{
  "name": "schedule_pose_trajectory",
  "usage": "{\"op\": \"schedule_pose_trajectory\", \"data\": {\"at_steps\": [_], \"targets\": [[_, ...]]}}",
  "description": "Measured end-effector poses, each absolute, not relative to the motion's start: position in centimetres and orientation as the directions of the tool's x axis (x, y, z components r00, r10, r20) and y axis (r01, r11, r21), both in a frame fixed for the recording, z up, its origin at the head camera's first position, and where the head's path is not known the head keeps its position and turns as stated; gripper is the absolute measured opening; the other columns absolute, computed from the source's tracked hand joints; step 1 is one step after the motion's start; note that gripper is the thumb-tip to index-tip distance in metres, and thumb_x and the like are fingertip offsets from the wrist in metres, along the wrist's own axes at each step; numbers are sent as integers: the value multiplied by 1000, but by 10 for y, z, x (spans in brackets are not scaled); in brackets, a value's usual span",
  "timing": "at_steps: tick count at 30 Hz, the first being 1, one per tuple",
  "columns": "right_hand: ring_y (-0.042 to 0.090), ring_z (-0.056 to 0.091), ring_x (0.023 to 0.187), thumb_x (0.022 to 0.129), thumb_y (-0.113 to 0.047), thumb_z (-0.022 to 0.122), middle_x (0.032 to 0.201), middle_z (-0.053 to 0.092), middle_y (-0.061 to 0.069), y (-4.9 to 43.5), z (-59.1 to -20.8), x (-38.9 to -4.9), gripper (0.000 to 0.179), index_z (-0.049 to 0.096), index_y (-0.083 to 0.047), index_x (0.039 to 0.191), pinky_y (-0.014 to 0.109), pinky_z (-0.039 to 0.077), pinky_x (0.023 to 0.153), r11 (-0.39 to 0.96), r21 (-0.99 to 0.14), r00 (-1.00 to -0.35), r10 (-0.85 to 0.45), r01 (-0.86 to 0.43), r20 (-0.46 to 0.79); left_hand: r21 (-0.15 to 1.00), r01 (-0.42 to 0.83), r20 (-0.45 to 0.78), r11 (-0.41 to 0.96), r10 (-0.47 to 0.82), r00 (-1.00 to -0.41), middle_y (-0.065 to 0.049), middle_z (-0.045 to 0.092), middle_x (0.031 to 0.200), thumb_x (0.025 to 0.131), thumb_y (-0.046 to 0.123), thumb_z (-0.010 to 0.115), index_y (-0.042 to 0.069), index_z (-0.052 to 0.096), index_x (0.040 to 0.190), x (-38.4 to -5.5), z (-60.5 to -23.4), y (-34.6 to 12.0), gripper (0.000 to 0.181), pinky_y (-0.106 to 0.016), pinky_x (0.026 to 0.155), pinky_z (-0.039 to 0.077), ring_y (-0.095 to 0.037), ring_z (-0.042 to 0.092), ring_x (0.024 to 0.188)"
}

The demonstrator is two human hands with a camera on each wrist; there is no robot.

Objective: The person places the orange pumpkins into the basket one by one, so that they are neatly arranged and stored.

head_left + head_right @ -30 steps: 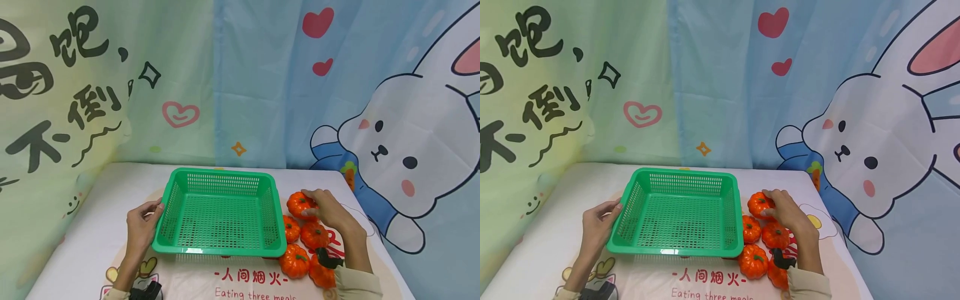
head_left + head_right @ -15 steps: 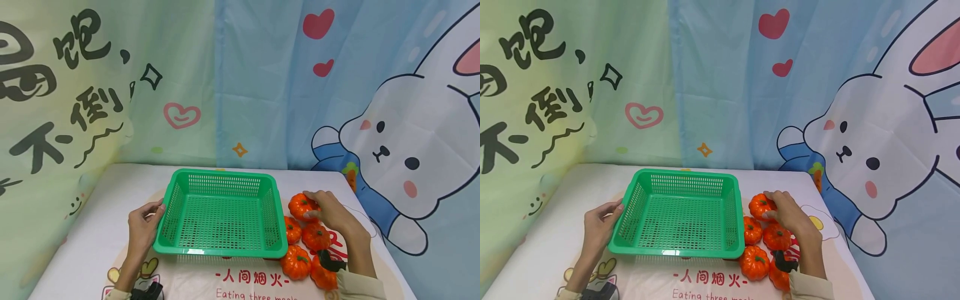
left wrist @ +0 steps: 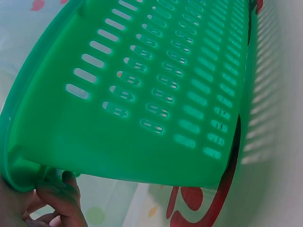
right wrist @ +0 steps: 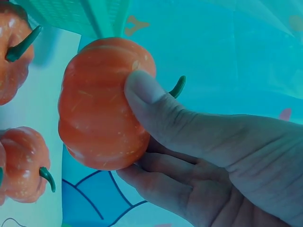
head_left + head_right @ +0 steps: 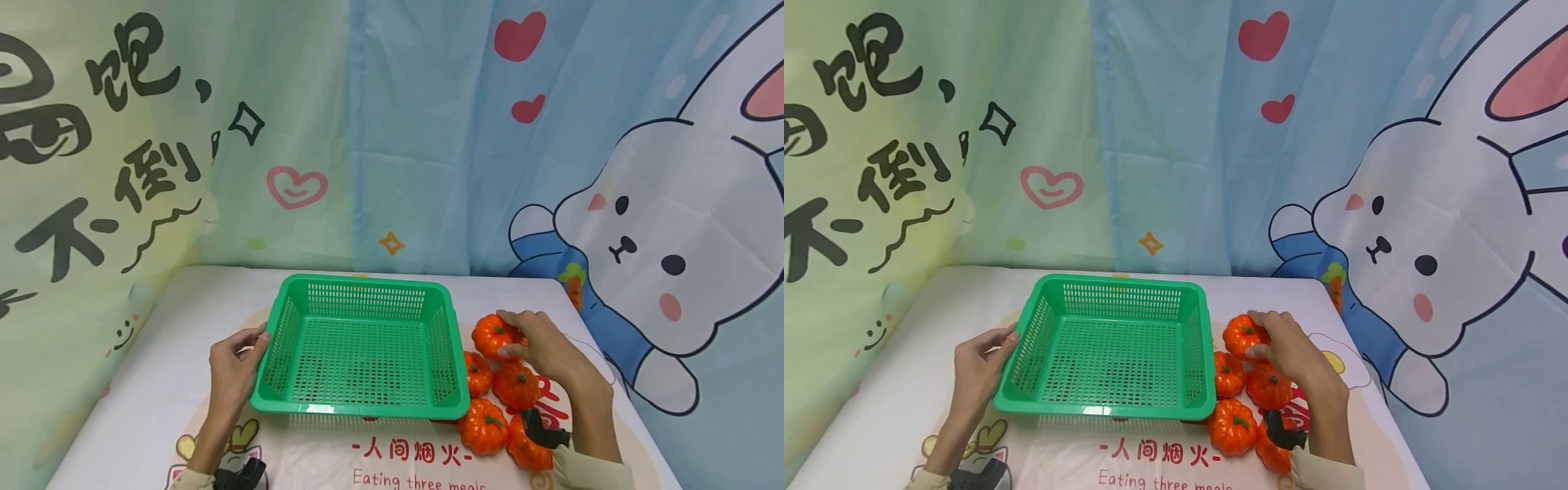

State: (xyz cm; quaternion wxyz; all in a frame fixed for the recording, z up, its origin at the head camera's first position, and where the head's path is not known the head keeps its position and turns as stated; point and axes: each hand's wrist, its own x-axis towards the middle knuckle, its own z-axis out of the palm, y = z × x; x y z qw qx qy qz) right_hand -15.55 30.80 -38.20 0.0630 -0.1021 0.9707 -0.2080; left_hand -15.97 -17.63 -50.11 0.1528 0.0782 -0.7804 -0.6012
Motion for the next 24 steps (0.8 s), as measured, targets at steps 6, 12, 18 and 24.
{"op": "schedule_pose_trajectory", "data": {"at_steps": [6,12,18,24], "targets": [[51,58,126,93,-13,86,133,73,27,306,-379,-152,70,57,10,152,70,54,106,888,-422,-971,-232,-183,-66,963,47,131,266,-309,-942,-29,76,113,106,10,71,-5,76,131,-160,-501,-177,29,-13,64,58,2,69,69],[46,64,122,93,-11,86,132,74,26,303,-375,-149,70,56,11,152,64,58,104,879,-428,-965,-256,-208,-58,965,41,123,259,-309,-943,-29,76,114,106,10,72,-5,76,131,-160,-501,-177,30,-14,63,58,2,69,68],[46,62,124,94,-13,85,133,73,25,297,-370,-146,69,57,8,153,65,58,105,883,-423,-966,-251,-201,-64,965,38,122,261,-313,-942,-29,76,116,106,11,71,-4,76,132,-160,-500,-176,30,-13,63,58,2,70,68],[47,61,125,95,-14,85,135,72,24,294,-365,-143,69,56,6,154,67,56,105,885,-419,-964,-255,-203,-71,966,47,128,256,-309,-942,-30,76,116,107,11,71,-5,75,132,-160,-500,-177,30,-13,63,58,1,70,69]]}}
